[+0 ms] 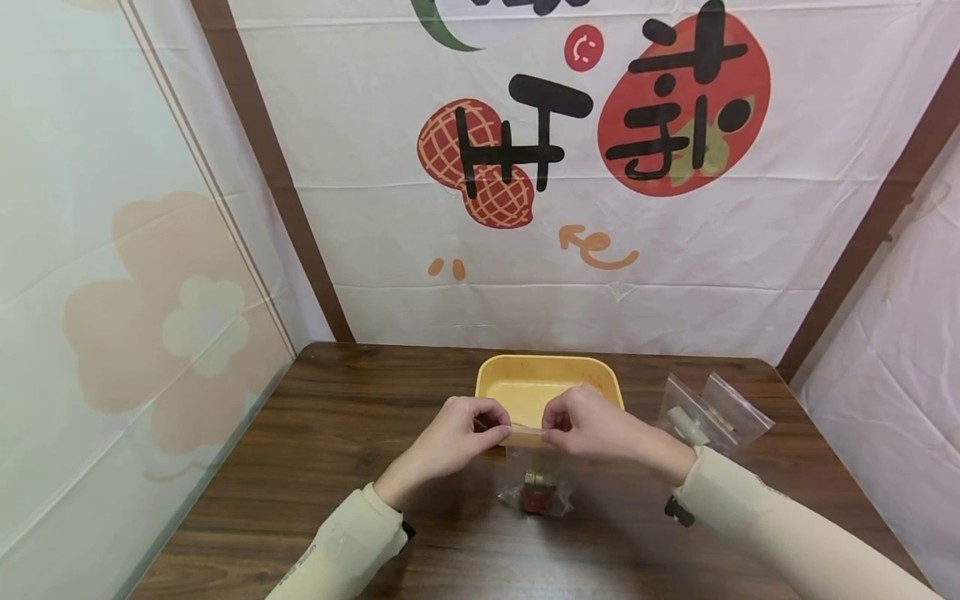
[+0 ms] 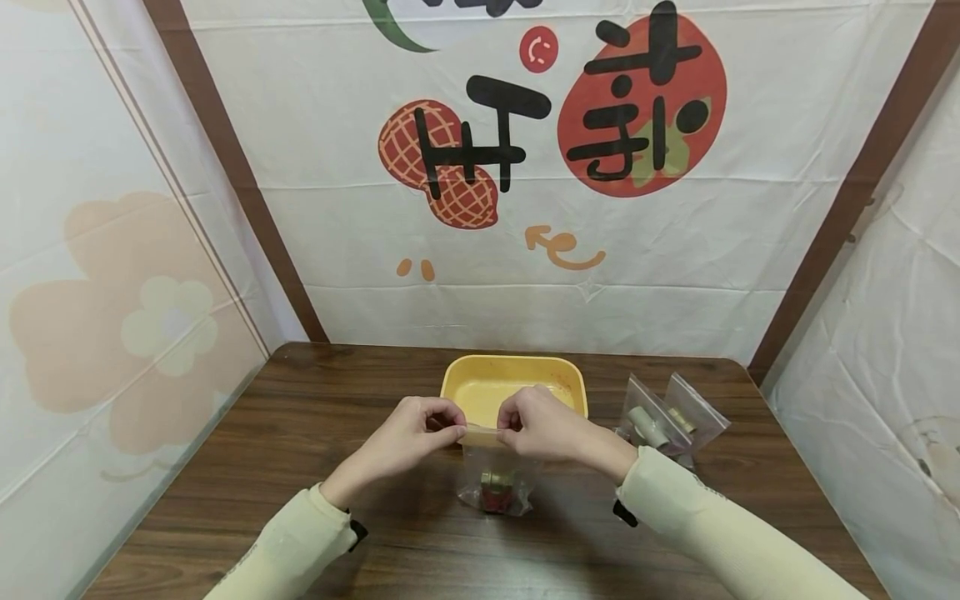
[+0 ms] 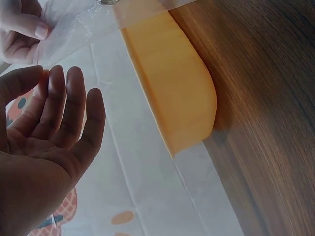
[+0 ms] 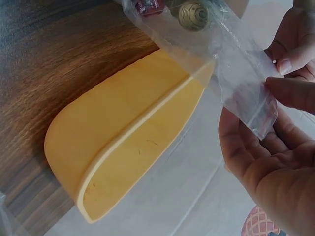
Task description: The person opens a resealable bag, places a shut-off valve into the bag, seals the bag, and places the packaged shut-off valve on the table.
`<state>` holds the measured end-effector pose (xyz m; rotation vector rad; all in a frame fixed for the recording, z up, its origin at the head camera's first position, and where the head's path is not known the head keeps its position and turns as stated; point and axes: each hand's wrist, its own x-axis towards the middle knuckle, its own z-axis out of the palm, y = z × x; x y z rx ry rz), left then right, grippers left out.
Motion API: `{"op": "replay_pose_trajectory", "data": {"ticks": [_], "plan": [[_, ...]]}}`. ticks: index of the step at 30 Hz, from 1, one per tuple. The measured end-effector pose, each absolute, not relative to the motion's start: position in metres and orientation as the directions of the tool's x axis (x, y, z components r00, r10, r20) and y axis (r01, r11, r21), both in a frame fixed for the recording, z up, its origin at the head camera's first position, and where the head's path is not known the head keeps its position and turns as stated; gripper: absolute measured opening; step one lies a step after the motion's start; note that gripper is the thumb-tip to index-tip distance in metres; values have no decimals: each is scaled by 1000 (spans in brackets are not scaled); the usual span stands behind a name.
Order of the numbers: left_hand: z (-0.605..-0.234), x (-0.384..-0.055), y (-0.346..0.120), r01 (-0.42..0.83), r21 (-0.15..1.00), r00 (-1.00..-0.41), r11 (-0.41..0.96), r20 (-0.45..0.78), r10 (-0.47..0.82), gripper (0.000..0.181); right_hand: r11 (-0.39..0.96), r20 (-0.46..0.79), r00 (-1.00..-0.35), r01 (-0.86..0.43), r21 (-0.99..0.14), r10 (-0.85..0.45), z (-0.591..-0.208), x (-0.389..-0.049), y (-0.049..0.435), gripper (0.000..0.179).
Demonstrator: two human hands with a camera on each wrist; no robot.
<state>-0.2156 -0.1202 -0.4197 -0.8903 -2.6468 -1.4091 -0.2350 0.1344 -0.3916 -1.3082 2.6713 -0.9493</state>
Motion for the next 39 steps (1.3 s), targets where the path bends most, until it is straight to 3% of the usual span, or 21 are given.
{"op": "replay_pose_trajectory", "data": {"ticks": [39], "plan": [[-419,-216,-120,494,752,-836,436,275,474,8,475,198,-665,-680,-558,-720,-396,-238,150,16]]}}
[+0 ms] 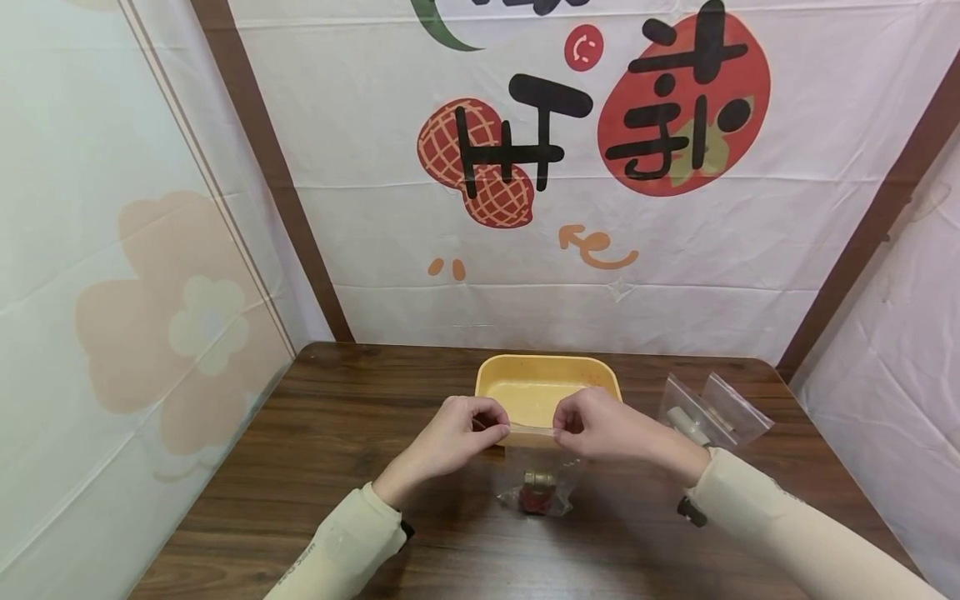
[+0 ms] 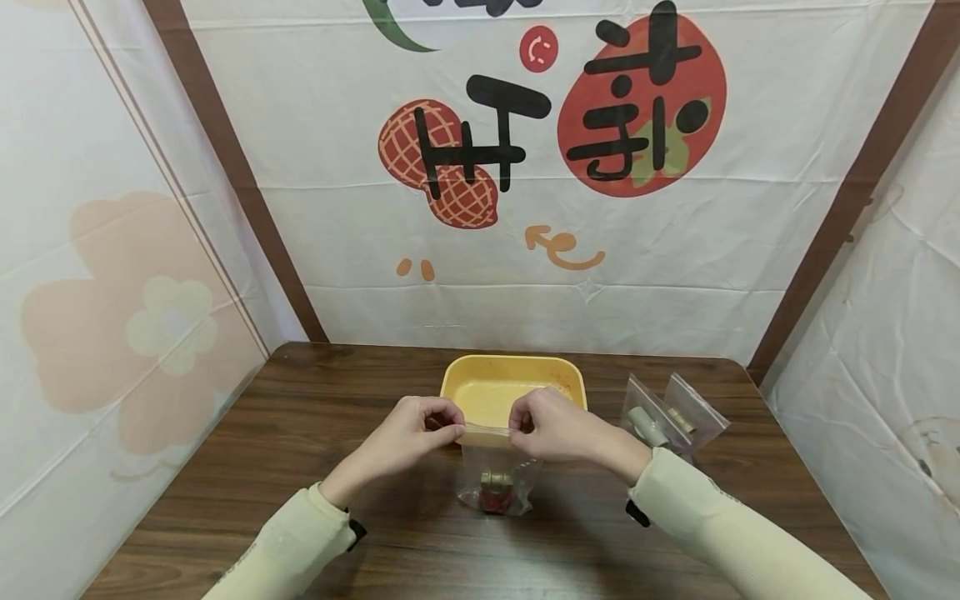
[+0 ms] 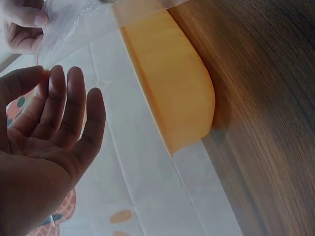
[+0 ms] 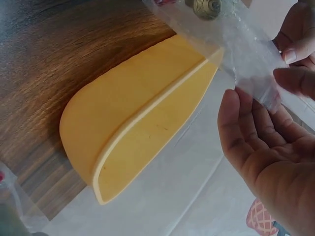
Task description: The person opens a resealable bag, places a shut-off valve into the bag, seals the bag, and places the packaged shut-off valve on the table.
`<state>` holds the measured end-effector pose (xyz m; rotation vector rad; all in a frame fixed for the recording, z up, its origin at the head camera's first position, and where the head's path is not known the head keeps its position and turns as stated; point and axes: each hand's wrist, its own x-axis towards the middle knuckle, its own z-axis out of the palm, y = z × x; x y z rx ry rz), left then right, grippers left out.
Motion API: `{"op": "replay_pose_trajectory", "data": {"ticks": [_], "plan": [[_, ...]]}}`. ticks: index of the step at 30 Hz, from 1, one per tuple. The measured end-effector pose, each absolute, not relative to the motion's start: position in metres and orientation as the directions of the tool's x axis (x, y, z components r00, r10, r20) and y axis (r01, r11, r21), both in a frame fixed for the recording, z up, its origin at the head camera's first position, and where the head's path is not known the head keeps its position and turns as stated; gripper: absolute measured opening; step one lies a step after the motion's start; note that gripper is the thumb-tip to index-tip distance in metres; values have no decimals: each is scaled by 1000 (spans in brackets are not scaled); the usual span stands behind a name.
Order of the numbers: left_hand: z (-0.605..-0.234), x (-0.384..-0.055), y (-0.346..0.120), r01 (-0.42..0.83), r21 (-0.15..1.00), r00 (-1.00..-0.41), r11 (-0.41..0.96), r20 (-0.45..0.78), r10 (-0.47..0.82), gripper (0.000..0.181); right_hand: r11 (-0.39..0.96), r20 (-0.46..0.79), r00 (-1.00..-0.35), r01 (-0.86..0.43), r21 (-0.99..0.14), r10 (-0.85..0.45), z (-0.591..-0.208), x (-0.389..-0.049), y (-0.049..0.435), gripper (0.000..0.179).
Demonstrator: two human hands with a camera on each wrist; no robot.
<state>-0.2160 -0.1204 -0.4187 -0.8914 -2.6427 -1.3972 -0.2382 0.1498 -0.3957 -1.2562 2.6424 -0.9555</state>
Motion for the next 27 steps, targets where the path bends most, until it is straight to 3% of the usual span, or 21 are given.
{"op": "replay_pose_trajectory", "data": {"ticks": [20,27], "plan": [[-420,-217,-121,484,749,-843,452,260,471,8,489,215,-680,-677,-550,-701,-398,-236,163,18],[-420,-217,-122,480,754,-844,448,258,471,8,453,250,-658,-700,-552,-711,-398,-234,165,17]]}}
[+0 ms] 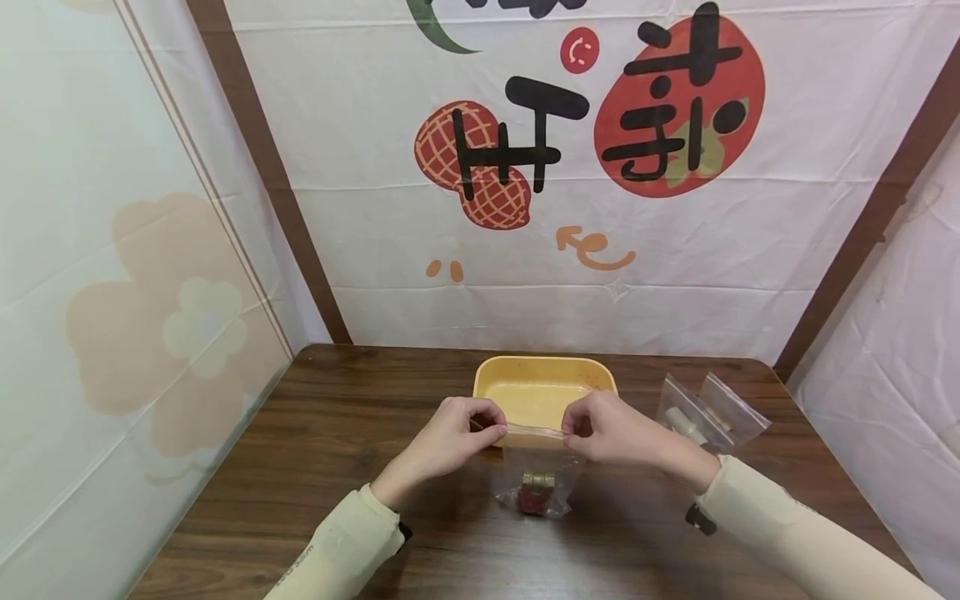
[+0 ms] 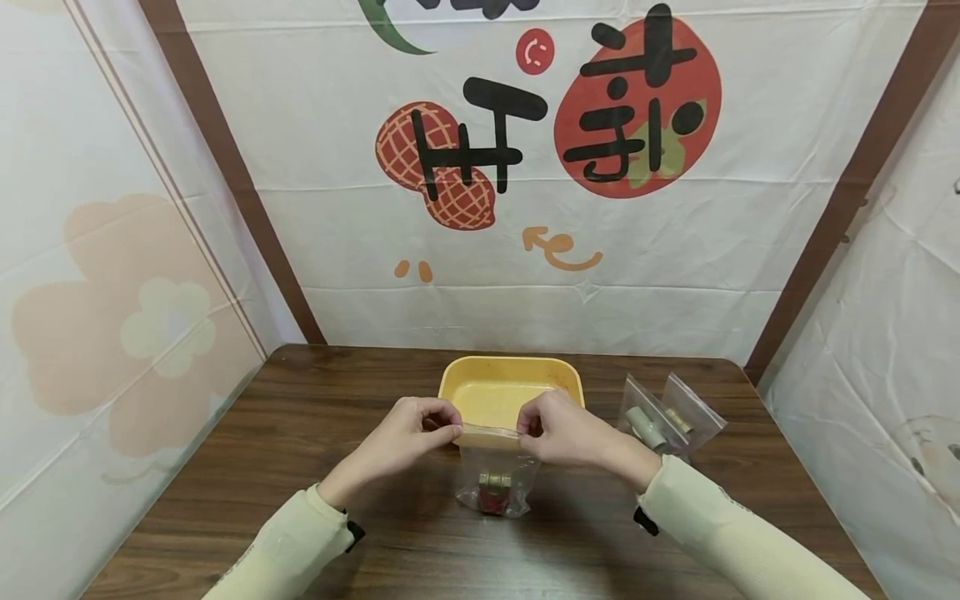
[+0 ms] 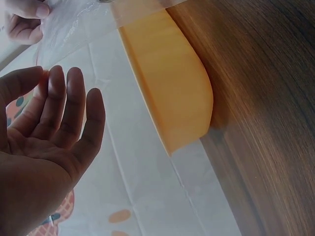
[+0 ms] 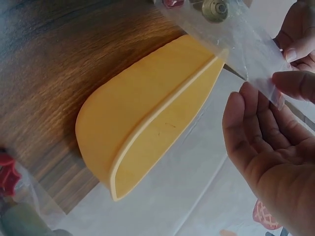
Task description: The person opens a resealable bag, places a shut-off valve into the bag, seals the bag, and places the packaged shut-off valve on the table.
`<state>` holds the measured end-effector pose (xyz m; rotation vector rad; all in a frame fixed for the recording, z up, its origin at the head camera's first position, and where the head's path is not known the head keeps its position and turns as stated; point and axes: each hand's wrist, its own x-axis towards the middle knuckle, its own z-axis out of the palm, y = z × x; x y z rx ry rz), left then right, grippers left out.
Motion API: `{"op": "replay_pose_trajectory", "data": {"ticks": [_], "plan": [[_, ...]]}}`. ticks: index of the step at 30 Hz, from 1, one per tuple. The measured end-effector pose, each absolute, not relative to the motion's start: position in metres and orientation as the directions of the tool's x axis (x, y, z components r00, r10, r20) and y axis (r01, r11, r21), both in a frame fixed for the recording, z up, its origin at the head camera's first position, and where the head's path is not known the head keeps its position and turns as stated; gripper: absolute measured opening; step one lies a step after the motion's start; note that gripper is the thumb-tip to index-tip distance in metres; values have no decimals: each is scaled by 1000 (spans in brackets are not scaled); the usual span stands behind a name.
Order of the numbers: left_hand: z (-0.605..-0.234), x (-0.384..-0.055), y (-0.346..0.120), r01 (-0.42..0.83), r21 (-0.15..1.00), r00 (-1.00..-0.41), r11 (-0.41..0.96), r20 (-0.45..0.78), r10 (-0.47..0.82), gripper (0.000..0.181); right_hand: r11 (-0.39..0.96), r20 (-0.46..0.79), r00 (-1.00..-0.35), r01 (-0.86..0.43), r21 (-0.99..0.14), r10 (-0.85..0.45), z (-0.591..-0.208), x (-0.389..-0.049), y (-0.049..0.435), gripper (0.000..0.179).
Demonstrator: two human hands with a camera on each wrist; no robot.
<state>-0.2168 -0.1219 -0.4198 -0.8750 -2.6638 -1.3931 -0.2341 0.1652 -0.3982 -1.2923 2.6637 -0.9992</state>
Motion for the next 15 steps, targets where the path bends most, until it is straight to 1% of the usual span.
{"op": "replay_pose_trajectory", "data": {"ticks": [7,12,15], "plan": [[-420,-217,-123,476,759,-844,444,253,473,8,496,238,-686,-683,-537,-687,-401,-235,170,17],[-420,-217,-123,476,762,-843,439,253,475,9,480,256,-671,-699,-530,-696,-401,-235,172,18],[-420,-217,-123,473,764,-844,438,251,474,8,483,256,-673,-698,-529,-694,-401,-235,173,17]]}}
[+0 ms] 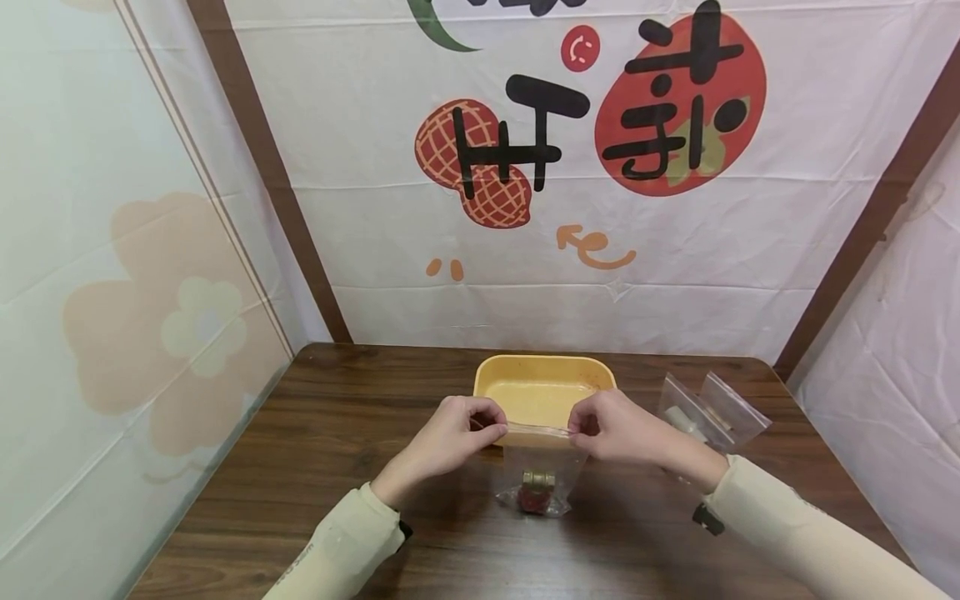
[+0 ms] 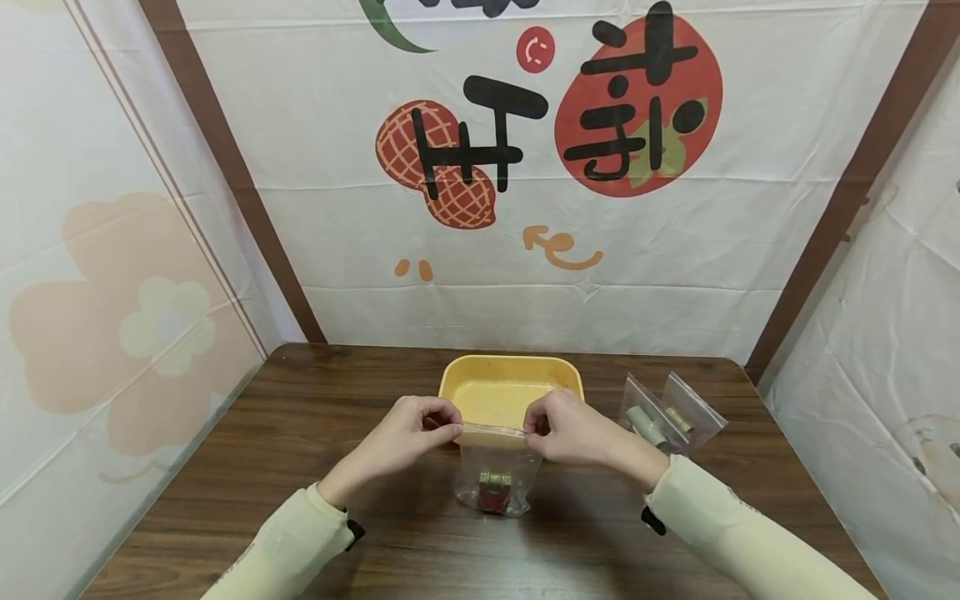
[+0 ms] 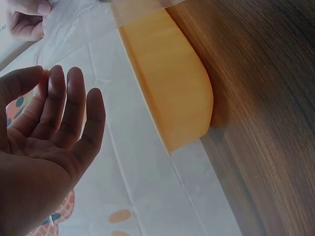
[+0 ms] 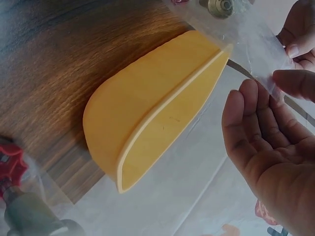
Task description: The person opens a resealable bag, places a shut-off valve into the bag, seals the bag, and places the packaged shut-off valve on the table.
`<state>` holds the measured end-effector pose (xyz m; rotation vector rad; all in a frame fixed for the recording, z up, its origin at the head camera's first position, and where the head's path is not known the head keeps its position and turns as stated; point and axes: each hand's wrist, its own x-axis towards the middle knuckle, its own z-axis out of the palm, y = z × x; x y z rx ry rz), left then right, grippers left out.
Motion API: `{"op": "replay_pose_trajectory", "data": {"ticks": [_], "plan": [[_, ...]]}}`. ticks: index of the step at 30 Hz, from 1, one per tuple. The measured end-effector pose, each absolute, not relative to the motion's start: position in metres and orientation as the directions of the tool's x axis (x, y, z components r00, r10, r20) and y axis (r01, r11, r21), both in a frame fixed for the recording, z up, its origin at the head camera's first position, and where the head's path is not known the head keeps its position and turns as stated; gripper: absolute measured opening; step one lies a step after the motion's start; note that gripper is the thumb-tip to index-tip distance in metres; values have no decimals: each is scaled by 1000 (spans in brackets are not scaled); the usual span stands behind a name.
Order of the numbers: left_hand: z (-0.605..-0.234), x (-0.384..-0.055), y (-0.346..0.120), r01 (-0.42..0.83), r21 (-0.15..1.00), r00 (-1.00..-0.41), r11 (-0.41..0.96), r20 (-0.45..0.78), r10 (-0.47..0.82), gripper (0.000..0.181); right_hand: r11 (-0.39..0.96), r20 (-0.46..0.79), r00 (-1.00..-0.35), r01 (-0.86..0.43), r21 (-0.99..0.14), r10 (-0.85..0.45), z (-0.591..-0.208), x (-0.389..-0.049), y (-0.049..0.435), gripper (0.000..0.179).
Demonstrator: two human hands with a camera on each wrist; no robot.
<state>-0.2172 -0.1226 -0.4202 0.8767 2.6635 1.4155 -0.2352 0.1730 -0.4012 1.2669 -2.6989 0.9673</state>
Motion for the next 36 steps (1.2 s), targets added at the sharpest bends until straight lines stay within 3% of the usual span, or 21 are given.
{"op": "replay_pose_trajectory", "data": {"ticks": [19,36], "plan": [[-421,-217,-124,471,761,-848,446,252,466,9,524,196,-704,-659,-540,-683,-398,-234,183,18],[-421,-217,-123,464,766,-851,445,246,464,9,471,210,-644,-709,-525,-736,-396,-234,171,11]]}}
